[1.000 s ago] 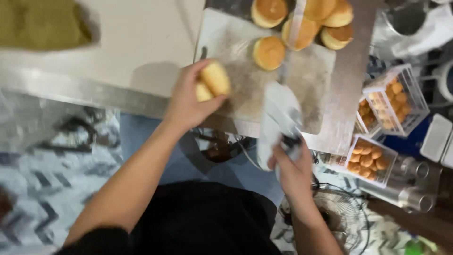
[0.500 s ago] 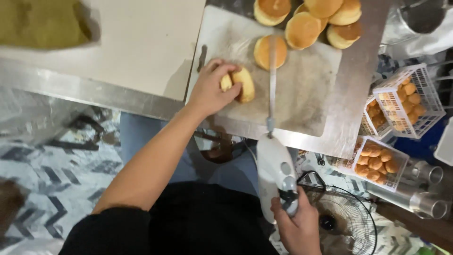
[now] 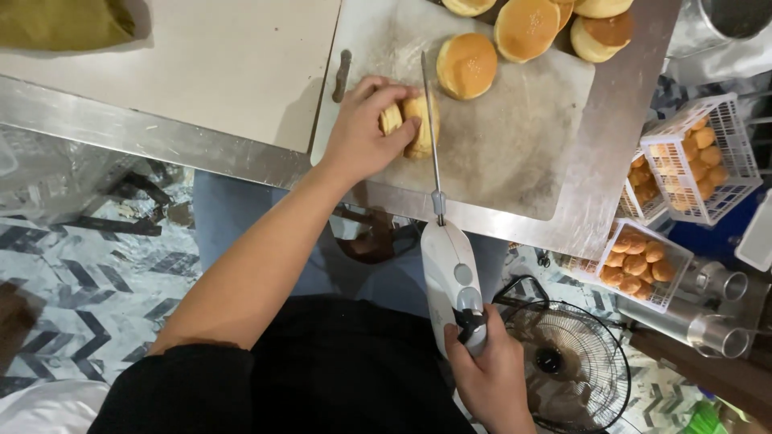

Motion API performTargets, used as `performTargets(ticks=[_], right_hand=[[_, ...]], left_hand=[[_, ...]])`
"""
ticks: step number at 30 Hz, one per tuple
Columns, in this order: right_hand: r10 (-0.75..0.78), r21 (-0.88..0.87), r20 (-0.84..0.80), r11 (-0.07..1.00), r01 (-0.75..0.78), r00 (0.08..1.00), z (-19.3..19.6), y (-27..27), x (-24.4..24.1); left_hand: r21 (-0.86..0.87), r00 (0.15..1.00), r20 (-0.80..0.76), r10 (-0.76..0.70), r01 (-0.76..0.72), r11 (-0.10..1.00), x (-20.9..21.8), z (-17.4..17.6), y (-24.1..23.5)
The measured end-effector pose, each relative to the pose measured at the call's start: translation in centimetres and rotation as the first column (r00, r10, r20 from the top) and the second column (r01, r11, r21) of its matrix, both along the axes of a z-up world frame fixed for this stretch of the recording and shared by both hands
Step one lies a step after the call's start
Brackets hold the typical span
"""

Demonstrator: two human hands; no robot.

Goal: Slicing burger buns in half using an electric knife on a cutting board in a kitchen setting.

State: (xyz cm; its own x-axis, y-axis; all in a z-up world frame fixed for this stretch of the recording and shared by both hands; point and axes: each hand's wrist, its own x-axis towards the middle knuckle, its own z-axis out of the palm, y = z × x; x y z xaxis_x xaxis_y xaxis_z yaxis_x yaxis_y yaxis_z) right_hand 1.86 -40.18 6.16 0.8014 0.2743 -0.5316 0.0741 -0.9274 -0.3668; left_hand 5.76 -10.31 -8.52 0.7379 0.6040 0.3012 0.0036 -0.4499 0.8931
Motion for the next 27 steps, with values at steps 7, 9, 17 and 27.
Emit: performTargets(ticks=[7, 9, 17, 27], right_hand=[[-0.022, 0.001, -0.028, 1.0, 0.022, 0.999, 0.1, 0.3, 0.0], [-0.022, -0.018, -0.034, 1.0, 0.021, 0.999, 0.1, 0.4, -0.1], [0.028, 0.017, 0.018, 0.999, -0.028, 0.999, -0.3, 0.0, 0.0], [-0.006, -0.052, -0.042, 0.999, 0.004, 0.999, 0.0, 1.1, 0.1]], left_hand=[[-0.029, 1.0, -0.021, 0.007, -0.008, 1.0, -0.4, 0.4, -0.1], [-0.032, 1.0, -0.027, 0.01, -0.011, 0.999, -0.6, 0.5, 0.0], [-0.039, 1.0, -0.026, 0.007, -0.008, 0.999, -0.6, 0.5, -0.1], [-0.007, 0.999, 0.032, 0.016, -0.016, 1.0, -0.6, 0.2, -0.2]])
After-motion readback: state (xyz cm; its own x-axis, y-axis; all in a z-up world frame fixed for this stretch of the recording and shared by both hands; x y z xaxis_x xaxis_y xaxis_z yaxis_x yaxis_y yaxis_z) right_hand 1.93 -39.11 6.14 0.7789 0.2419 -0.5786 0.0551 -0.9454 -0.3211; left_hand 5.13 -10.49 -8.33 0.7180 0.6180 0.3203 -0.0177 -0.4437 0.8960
